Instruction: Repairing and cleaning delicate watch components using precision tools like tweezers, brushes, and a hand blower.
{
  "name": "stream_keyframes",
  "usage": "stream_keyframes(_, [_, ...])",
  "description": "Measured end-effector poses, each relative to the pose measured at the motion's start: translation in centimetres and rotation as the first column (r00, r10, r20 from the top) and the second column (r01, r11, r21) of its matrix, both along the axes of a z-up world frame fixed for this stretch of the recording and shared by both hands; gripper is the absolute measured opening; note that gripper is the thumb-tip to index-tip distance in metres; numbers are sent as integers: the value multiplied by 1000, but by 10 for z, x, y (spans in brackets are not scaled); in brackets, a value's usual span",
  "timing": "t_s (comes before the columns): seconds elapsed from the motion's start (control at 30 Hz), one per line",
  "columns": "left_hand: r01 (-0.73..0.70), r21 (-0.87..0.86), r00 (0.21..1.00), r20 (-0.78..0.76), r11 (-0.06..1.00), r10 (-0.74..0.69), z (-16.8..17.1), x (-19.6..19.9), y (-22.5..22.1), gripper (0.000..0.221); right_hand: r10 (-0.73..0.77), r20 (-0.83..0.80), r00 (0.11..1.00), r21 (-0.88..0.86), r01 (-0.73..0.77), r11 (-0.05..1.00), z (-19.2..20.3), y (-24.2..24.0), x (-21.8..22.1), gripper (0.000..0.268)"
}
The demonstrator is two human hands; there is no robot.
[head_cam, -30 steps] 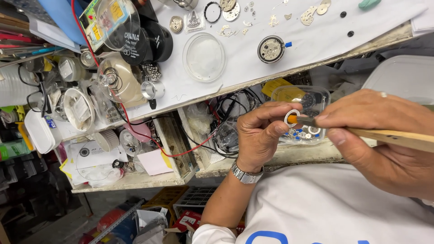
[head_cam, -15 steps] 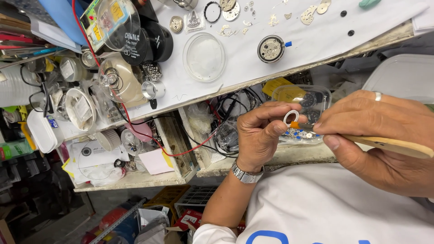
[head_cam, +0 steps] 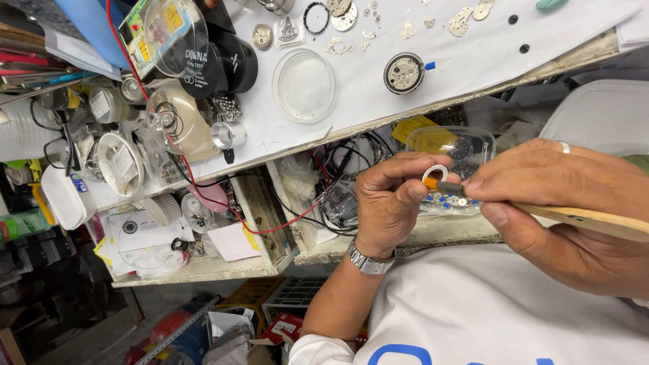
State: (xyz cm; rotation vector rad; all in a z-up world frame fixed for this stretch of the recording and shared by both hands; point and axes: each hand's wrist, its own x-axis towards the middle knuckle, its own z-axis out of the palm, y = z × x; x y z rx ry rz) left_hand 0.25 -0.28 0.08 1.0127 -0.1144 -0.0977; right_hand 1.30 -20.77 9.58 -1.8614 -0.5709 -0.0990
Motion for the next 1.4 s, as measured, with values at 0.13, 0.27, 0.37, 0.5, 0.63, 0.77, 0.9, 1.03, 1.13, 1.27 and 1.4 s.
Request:
stream_keyframes(0.13, [42, -124, 998, -46, 991, -48, -4, -1, 1, 23, 11, -19, 1000, -77, -12, 997, -1, -4, 0, 17])
stream_keyframes(0.27, [2, 2, 1000, -7, 1000, -2, 0, 2, -2, 24, 10, 34, 999, -41, -9, 999, 1, -4, 3, 18])
stream_keyframes(0.37, [42, -88, 998, -44, 995, -46, -1, 0, 0, 22, 30, -10, 999, -91, -31, 995, 4, -1, 4, 15])
stream_keyframes(0.5, [39, -111, 998, -54, 993, -45, -4, 0, 1, 24, 32, 71, 997, -156, -20, 987, 0, -8, 6, 18])
stream_keyframes(0.63, [28, -70, 997, -64, 997, -32, -3, -1, -2, 25, 36, 161, 986, -190, -5, 982, 5, -10, 8, 19])
stream_keyframes(0.77, [33, -124, 995, -90, 992, -45, -5, -3, -2, 25, 47, 231, 972, -173, -7, 985, 7, -10, 10, 22])
stream_keyframes(0.9, [40, -95, 996, -77, 995, -47, -6, -2, -2, 25, 94, 229, 969, -179, -53, 982, 6, -11, 12, 22])
stream_keyframes(1.03, [40, -94, 997, -67, 995, -46, -2, -1, -1, 26, 118, 286, 951, -219, -55, 974, 4, -11, 13, 23])
stream_keyframes(1.13, [43, -93, 995, -82, 995, -51, -2, -1, -1, 26, 109, 280, 954, -222, -46, 974, 2, -11, 10, 21])
stream_keyframes(1.27, [44, -82, 998, -49, 996, -48, 2, 2, -3, 23, 98, 147, 984, -145, -76, 986, -1, -7, 4, 20])
stream_keyframes(1.4, [64, -139, 995, -72, 988, -74, -2, -1, -2, 23, 74, 100, 992, -95, -65, 993, -1, -6, 1, 22])
